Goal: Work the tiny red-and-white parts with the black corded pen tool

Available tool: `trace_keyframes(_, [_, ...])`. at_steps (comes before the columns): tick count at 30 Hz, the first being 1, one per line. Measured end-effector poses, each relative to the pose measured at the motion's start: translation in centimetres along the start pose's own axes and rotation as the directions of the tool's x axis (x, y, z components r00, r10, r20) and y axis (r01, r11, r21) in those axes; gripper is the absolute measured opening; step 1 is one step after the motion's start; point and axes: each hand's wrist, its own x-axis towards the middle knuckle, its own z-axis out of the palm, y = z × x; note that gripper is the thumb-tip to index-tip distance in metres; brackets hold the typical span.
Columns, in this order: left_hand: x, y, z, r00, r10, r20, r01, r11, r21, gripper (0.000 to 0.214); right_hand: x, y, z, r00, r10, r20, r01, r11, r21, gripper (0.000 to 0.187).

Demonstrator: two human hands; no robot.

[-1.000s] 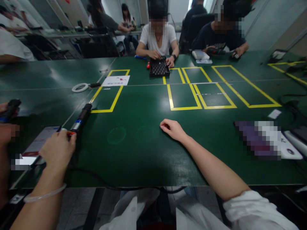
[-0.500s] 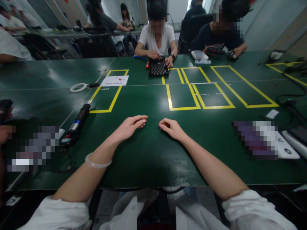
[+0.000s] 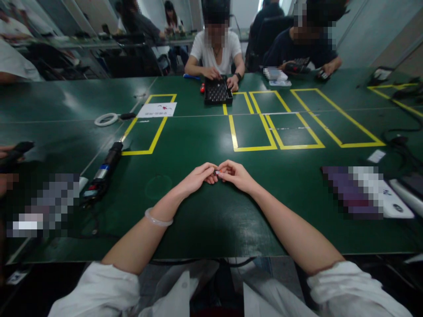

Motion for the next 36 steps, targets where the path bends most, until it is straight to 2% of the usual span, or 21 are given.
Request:
trace_keyframes(4, [-0.13,0.13,-0.10,0.999,-0.030,-0.017,0.030,0.999,-0.020,0.037,0.02,-0.04,-0.01,1.000,-0.010,-0.030,0.009,1.000,-0.021,0.033])
trace_keyframes(10, [-0.44,0.51,0.01,1.000,0.020,0.023,-0.021,0.999,0.041,0.036,0.01,0.12,0.08,1.000,-0.023,-0.008,0.023,0.998,-0.050,0.034])
trace_keyframes(16, [-0.44,0.07,-0.04,0.999,0.046,-0.007,-0.046,0.998,0.044,0.034,0.05,0.18,0.13,0.999,0.014,-0.041,-0.016,0.998,-0.053,0.034])
trace_keyframes(20, [-0.55,0.11,0.07,0.997,0.076,-0.026,-0.074,0.995,0.065,0.032,0.02,-0.11,0.13,0.998,0.009,-0.063,-0.017,0.993,-0.118,0.031])
trace_keyframes(27, [-0.43,0.05,0.11,0.997,0.049,-0.059,-0.048,0.999,0.012,0.035,-0.20,-0.44,0.19,0.998,-0.035,-0.053,0.023,0.977,-0.212,0.027])
trace_keyframes(36, [-0.59,0.46,0.15,0.987,0.147,-0.061,-0.143,0.988,0.065,0.027,-0.12,0.06,0.21,0.994,-0.066,-0.089,0.036,0.950,-0.310,0.024])
